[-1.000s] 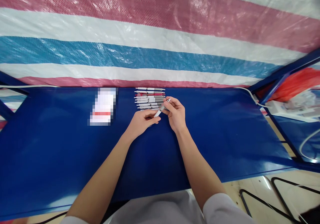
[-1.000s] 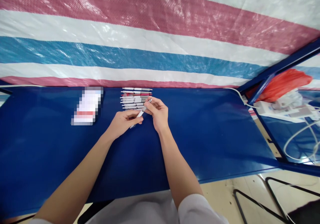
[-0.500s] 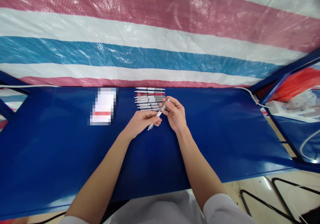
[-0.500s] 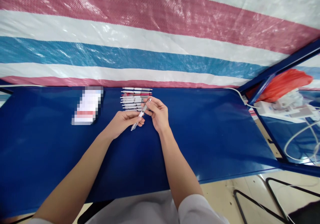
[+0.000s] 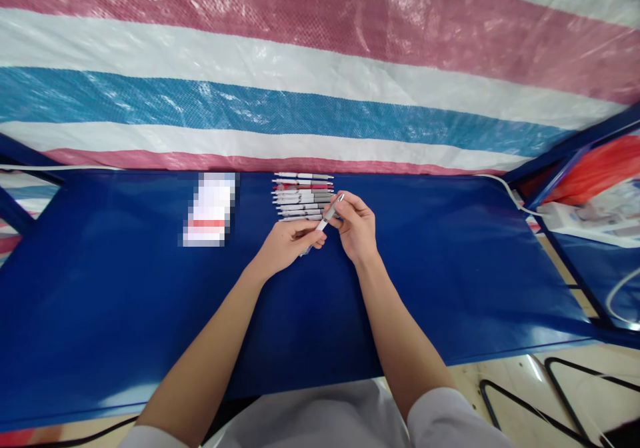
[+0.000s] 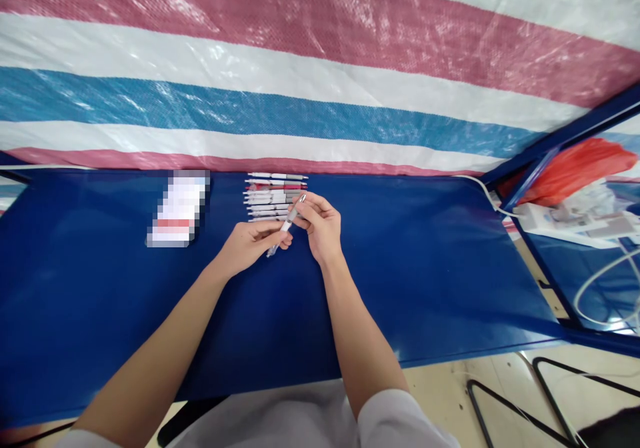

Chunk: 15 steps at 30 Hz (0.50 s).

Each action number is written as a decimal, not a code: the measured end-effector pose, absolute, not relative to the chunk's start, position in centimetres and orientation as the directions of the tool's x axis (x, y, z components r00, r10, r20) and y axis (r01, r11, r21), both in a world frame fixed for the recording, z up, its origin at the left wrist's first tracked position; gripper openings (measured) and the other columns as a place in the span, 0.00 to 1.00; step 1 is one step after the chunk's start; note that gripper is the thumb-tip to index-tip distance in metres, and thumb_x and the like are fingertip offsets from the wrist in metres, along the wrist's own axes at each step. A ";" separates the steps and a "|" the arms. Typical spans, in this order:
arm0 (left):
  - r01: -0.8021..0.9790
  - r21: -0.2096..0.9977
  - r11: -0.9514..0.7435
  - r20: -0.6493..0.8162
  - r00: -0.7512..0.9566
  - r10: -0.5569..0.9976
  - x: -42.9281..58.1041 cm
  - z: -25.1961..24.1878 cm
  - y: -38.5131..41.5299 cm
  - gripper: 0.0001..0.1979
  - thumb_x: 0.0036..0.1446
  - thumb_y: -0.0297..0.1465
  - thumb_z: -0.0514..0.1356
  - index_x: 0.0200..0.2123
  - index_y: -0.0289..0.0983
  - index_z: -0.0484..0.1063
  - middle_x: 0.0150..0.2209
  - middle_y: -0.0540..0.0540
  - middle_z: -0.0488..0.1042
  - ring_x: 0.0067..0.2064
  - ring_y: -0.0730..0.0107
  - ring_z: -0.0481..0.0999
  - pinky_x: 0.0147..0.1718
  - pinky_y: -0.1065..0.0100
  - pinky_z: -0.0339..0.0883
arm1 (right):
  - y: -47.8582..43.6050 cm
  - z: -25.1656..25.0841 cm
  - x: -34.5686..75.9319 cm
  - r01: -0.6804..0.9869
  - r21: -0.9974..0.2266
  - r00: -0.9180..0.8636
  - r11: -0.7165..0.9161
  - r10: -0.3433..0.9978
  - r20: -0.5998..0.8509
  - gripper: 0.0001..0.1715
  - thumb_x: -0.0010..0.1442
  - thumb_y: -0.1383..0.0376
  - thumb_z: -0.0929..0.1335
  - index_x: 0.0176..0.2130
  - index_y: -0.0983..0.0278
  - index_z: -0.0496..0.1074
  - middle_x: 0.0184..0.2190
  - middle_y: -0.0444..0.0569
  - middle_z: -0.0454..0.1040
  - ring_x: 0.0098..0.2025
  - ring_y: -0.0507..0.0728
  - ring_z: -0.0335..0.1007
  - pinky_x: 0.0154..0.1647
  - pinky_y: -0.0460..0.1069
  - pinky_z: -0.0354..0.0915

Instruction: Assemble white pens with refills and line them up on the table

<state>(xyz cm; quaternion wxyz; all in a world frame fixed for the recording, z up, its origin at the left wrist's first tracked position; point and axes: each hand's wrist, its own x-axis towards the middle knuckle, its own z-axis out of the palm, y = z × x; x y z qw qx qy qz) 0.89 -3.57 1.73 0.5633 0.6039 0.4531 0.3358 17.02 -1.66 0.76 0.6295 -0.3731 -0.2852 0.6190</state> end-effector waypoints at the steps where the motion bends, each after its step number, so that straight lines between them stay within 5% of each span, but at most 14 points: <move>1: 0.130 0.988 0.084 -0.130 0.402 0.906 0.8 1.9 -3.5 0.13 0.58 0.38 0.62 0.39 0.34 0.80 0.33 0.45 0.81 0.34 0.65 0.81 0.38 0.67 0.75 | -1.7 0.8 17.0 -0.573 -0.818 0.059 -0.046 0.994 -0.097 0.14 0.47 0.63 0.76 0.37 0.58 0.77 0.33 0.41 0.81 0.33 0.51 0.79 0.32 0.45 0.75; 5: 0.034 0.979 0.200 -0.193 0.469 0.862 0.8 2.1 -3.5 0.16 0.58 0.39 0.63 0.41 0.33 0.79 0.35 0.42 0.81 0.34 0.64 0.81 0.39 0.63 0.76 | -1.8 1.0 17.0 -0.577 -0.815 0.032 -0.050 0.996 -0.083 0.12 0.49 0.63 0.74 0.38 0.58 0.77 0.34 0.41 0.81 0.34 0.52 0.79 0.31 0.44 0.75; 15: 0.127 0.992 0.023 -0.042 0.153 0.987 1.2 1.1 -3.6 0.16 0.51 0.38 0.69 0.42 0.36 0.80 0.37 0.45 0.81 0.35 0.65 0.81 0.43 0.63 0.75 | -1.6 1.1 16.8 -0.543 -0.840 0.104 0.001 0.992 -0.066 0.14 0.45 0.64 0.77 0.34 0.58 0.77 0.34 0.39 0.79 0.35 0.50 0.77 0.34 0.44 0.75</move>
